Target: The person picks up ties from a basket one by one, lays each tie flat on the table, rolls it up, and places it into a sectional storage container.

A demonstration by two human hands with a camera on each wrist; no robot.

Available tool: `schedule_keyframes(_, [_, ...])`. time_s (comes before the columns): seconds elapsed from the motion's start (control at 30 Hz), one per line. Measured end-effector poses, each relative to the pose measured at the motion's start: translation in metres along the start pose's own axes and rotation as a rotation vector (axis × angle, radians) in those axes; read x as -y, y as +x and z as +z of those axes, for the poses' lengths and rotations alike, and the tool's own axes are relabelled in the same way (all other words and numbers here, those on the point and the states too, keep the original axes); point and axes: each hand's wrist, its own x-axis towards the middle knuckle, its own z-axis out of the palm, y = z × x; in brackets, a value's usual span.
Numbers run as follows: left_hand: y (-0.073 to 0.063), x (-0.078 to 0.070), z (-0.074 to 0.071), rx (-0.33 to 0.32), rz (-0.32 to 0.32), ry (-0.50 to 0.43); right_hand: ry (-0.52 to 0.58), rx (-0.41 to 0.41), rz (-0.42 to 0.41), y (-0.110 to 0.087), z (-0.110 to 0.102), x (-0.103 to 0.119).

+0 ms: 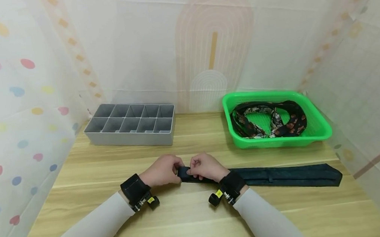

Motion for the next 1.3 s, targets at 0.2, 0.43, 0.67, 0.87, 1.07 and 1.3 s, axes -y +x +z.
schedule_keyframes(0.2, [-0.001, 0.002, -0.001, -0.039, 0.01, -0.018, 0.018, -0.058, -0.021, 0.0, 0.003, 0.002])
schedule_keyframes(0.43, [-0.004, -0.006, 0.002, -0.07, 0.05, 0.1, -0.044, -0.1, -0.048, -0.007, 0.012, 0.008])
schedule_keyframes(0.67, [-0.004, -0.006, 0.002, -0.018, 0.052, 0.135, -0.093, -0.08, -0.052, -0.007, 0.007, 0.01])
schedule_keyframes(0.87, [-0.004, -0.001, 0.0, -0.006, 0.059, 0.116, -0.103, -0.061, -0.062, -0.004, 0.0, 0.005])
schedule_keyframes(1.07, [-0.004, 0.0, 0.001, -0.041, 0.048, 0.092, -0.106, -0.017, -0.091, -0.002, -0.001, 0.003])
schedule_keyframes(1.3, [-0.004, -0.002, 0.003, -0.064, 0.06, 0.104, -0.278, -0.005, -0.205, -0.006, 0.0, 0.012])
